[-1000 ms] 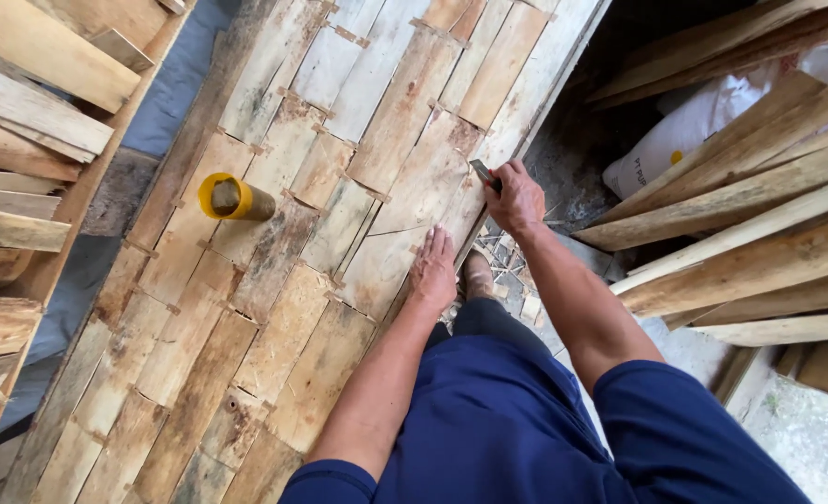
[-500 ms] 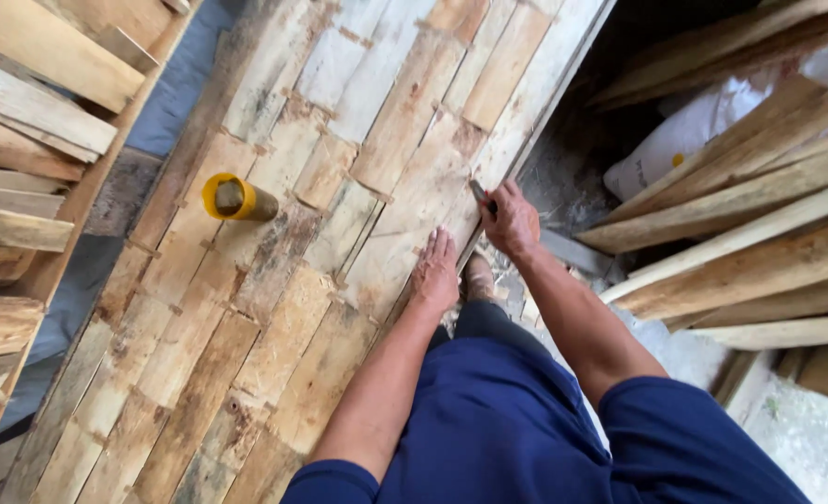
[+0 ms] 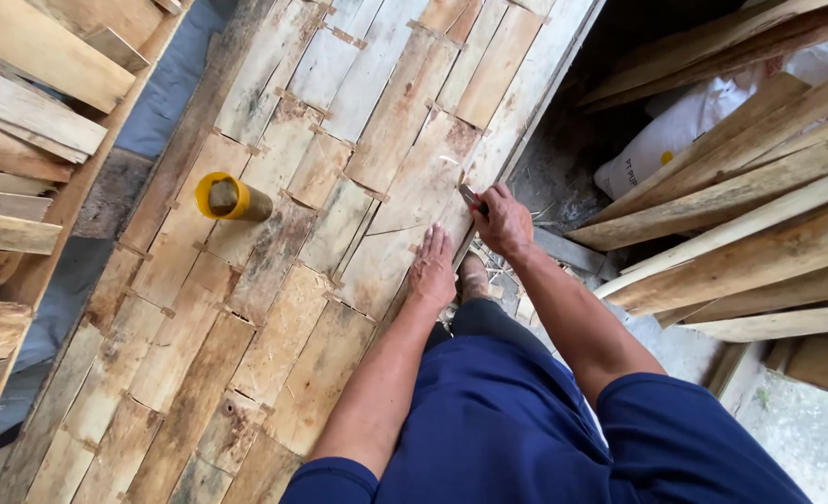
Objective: Trimming and shaping the edges of thin wood strips arranged on a wooden panel using a utility knife.
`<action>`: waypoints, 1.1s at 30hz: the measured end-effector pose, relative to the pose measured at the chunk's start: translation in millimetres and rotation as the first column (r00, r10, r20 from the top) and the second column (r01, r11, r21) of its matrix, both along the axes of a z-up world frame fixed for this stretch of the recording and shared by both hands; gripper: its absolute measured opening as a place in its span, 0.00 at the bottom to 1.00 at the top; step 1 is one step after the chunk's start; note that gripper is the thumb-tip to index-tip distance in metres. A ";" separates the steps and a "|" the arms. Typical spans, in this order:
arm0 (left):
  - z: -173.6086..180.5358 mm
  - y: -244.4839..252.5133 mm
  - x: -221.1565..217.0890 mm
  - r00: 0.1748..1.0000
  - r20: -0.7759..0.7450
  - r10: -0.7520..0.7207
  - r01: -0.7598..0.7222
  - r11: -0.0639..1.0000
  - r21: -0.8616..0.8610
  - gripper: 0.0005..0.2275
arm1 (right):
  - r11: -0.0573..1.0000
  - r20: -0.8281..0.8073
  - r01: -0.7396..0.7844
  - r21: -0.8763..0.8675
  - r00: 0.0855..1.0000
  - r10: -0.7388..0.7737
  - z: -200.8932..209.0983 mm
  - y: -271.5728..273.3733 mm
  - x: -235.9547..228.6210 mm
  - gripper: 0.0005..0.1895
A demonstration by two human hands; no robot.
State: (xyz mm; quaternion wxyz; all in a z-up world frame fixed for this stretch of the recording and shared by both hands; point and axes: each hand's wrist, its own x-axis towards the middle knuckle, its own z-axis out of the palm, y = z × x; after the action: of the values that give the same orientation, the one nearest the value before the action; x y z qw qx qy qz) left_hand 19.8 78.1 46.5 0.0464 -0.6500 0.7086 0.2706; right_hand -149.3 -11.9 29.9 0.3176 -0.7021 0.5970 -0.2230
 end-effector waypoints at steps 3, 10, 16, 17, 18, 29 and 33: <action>4.5 2.3 0.2 1.000 -0.024 0.004 -0.003 1.000 0.013 0.36 | 0.998 -0.002 0.050 -0.046 0.999 -0.050 2.9 -11.0 -0.1 0.12; -0.7 0.5 1.7 0.999 -0.049 0.024 -0.027 0.998 -0.050 0.36 | 1.000 -0.059 -0.011 -0.011 0.998 0.011 2.5 -0.9 3.2 0.10; -3.4 7.7 2.4 0.998 -0.066 0.020 -0.022 0.999 -0.026 0.37 | 0.992 -0.039 0.090 -0.088 0.995 -0.093 9.2 -5.3 4.8 0.12; 1.3 11.7 1.1 0.997 -0.074 0.026 -0.027 1.000 -0.011 0.37 | 0.995 -0.109 0.053 0.081 0.993 -0.044 11.2 -0.4 5.7 0.10; 4.7 7.2 0.9 0.996 -0.081 0.036 -0.037 0.999 -0.010 0.38 | 0.972 -0.167 0.022 0.235 0.986 0.018 13.4 -4.8 8.0 0.09; -10.3 5.6 1.6 0.995 -0.088 0.045 -0.051 0.996 -0.067 0.36 | 0.998 -0.031 0.053 -0.021 0.998 -0.053 8.6 5.2 10.8 0.10; -1.8 14.5 3.9 0.992 -0.113 0.049 -0.056 0.997 -0.051 0.35 | 0.998 -0.021 -0.034 -0.057 0.999 0.033 7.6 11.5 3.1 0.10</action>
State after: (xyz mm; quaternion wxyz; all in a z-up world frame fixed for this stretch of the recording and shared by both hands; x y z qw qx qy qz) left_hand 23.7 92.6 44.7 -0.0180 -0.6533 0.6998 0.2883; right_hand -146.3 -0.3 37.5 0.2952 -0.7231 0.5815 -0.2276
